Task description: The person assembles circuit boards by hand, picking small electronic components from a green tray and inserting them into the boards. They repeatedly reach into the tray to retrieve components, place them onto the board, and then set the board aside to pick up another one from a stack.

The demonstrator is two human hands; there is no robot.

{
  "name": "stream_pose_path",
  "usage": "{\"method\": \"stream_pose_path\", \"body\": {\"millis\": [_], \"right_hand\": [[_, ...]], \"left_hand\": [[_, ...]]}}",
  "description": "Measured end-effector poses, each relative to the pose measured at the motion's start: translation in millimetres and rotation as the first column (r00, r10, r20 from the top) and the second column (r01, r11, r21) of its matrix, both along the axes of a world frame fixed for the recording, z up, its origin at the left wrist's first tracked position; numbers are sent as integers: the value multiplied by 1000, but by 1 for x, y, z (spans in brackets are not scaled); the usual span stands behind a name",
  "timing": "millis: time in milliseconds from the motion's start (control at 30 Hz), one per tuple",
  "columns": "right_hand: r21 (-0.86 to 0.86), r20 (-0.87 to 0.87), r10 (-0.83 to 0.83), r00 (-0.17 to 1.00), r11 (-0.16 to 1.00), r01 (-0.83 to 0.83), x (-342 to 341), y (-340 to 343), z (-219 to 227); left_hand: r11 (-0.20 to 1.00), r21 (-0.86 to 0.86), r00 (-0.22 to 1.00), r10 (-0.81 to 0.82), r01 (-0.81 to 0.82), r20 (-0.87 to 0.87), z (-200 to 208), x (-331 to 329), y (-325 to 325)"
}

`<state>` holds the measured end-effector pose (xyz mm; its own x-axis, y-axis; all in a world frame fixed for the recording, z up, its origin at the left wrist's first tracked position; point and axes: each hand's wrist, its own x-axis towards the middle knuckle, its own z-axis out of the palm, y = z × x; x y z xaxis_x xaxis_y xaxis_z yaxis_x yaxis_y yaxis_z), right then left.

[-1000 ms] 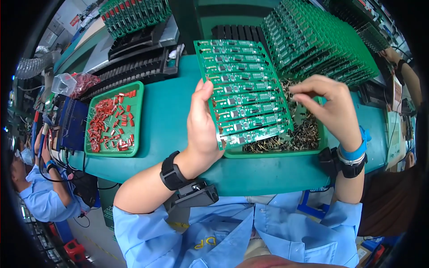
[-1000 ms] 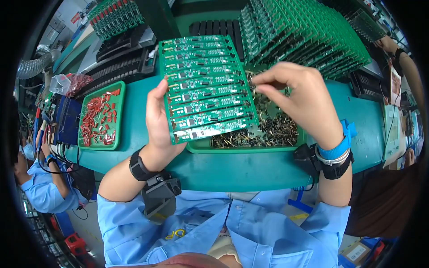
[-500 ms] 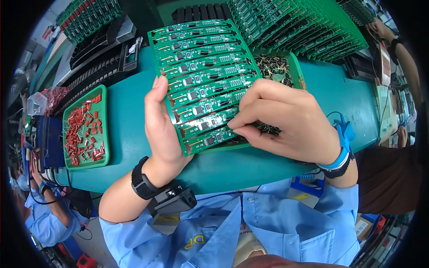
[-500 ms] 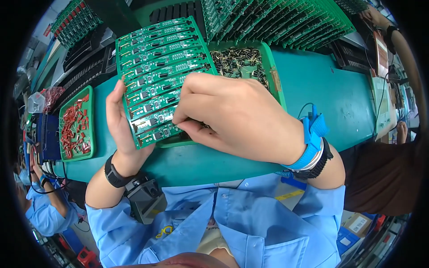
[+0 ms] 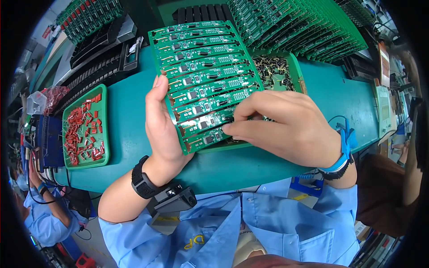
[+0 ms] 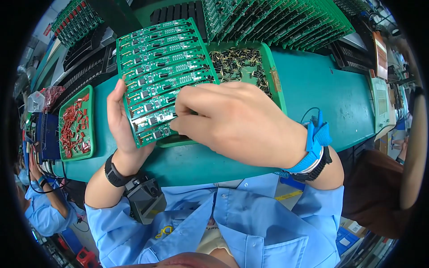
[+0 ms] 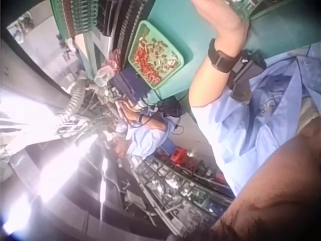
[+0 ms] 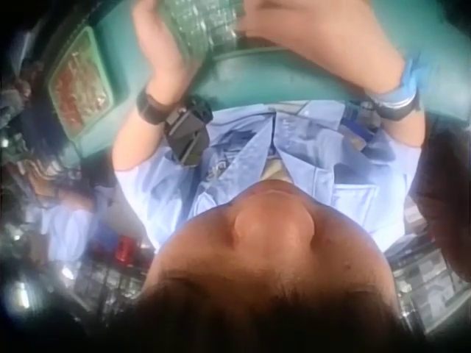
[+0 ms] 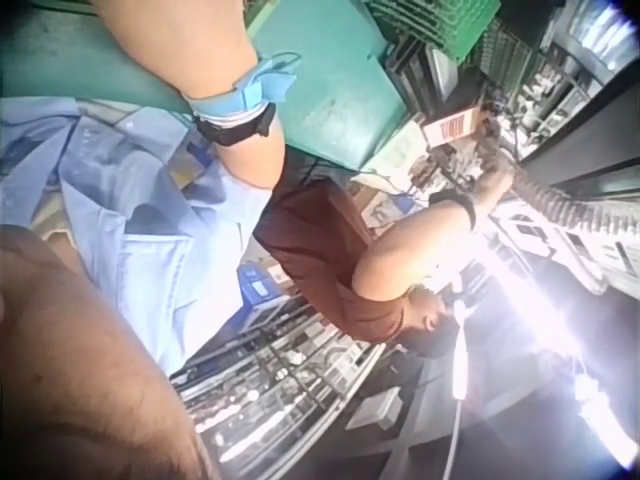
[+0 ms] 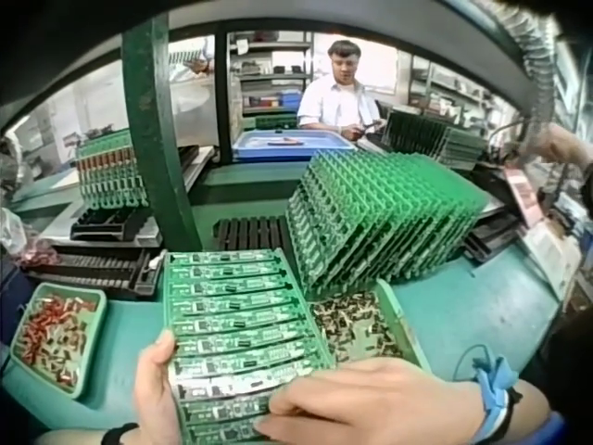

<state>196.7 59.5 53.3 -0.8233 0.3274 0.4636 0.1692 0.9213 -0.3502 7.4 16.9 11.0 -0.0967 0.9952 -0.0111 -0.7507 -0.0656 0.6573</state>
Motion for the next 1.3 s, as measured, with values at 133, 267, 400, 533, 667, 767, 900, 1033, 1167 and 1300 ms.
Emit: {"method": "stream_pose_path", "body": {"millis": [133, 267, 400, 533, 667, 767, 900, 1033, 1167, 1300], "right_hand": [[-69, -45, -54, 998, 996, 51, -1, 2, -5], [-204, -158, -69, 985, 978, 36, 0, 4, 0], [-247, -136, -60, 989, 969, 25, -2, 3, 2], [-225, -138, -57, 989, 974, 25, -2, 2, 2], [-168, -153, -45, 987, 986, 19, -2, 1, 2], [-172, -150, -46, 988, 985, 20, -1, 3, 3], [-11, -58, 36, 998, 999, -36, 1, 7, 2], [263, -34, 42, 999, 964, -32, 2, 4, 1], [420, -1, 13, 1000, 907, -11, 3, 2, 7], [224, -203, 78, 976, 974, -31, 3, 4, 16]], "left_hand": [[999, 45, 999, -30, 29, 19, -3, -3, 3], [995, -77, 998, 57, -60, -36, 2, 3, 2], [999, -32, 1000, 8, -8, 14, 1, -1, 1], [997, -56, 996, 51, -55, -71, 1, 2, 1], [998, -53, 999, 14, -17, -51, 2, 1, 0], [999, -48, 998, 18, -21, -53, 1, 1, 1], [997, -65, 998, 29, -33, -60, 0, 0, 1], [991, -136, 999, -9, 4, -35, -1, -4, 3], [988, -27, 985, -148, 151, 88, 1, -14, 7], [978, -119, 984, -176, 170, -38, 23, -21, 8]]}}
